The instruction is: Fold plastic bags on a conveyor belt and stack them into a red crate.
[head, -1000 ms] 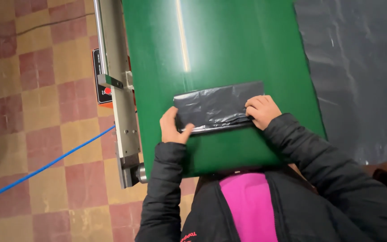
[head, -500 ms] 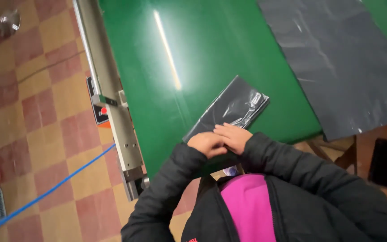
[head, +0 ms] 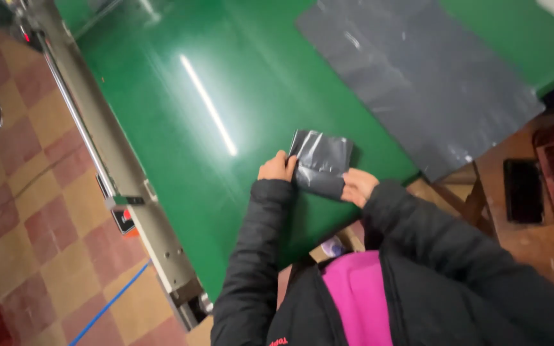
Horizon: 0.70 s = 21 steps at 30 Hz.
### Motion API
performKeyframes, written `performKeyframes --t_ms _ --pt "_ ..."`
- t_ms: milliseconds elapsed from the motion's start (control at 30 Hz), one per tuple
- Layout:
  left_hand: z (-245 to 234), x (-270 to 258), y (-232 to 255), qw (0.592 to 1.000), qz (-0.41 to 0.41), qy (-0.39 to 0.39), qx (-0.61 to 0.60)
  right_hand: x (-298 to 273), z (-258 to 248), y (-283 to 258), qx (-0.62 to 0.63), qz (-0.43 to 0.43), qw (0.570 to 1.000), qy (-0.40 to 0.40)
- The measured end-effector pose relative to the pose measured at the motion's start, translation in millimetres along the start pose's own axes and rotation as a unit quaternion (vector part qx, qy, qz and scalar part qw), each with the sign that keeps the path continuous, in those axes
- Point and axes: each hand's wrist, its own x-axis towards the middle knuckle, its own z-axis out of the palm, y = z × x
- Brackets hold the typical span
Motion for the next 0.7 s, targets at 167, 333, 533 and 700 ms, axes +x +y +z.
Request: performKeyframes --t_ms 167,333,533,700 --pt "-32.8 -15.0 32.2 0.994 -0.032 0.100 0.035 -89.6 -118.9 -25.0 -0.103 0.174 0.979 0.011" --pt "-94.5 -21.1 197.9 0.991 0.012 -0.082 0.102 -117.7 -239.6 -52.2 -0.151 0.057 0.967 0.200" --pt "91.1 -2.0 263.8 0.919 0.391 -0.001 0.056 -122.6 -225.0 -117.2 -0.047 -0.185 0.955 0.226" --pt "118.7 20.1 280.0 0.891 0.393 -0.162 -0.161 -151.3 -222.9 -168.7 -0.172 -0.382 0.862 0.287"
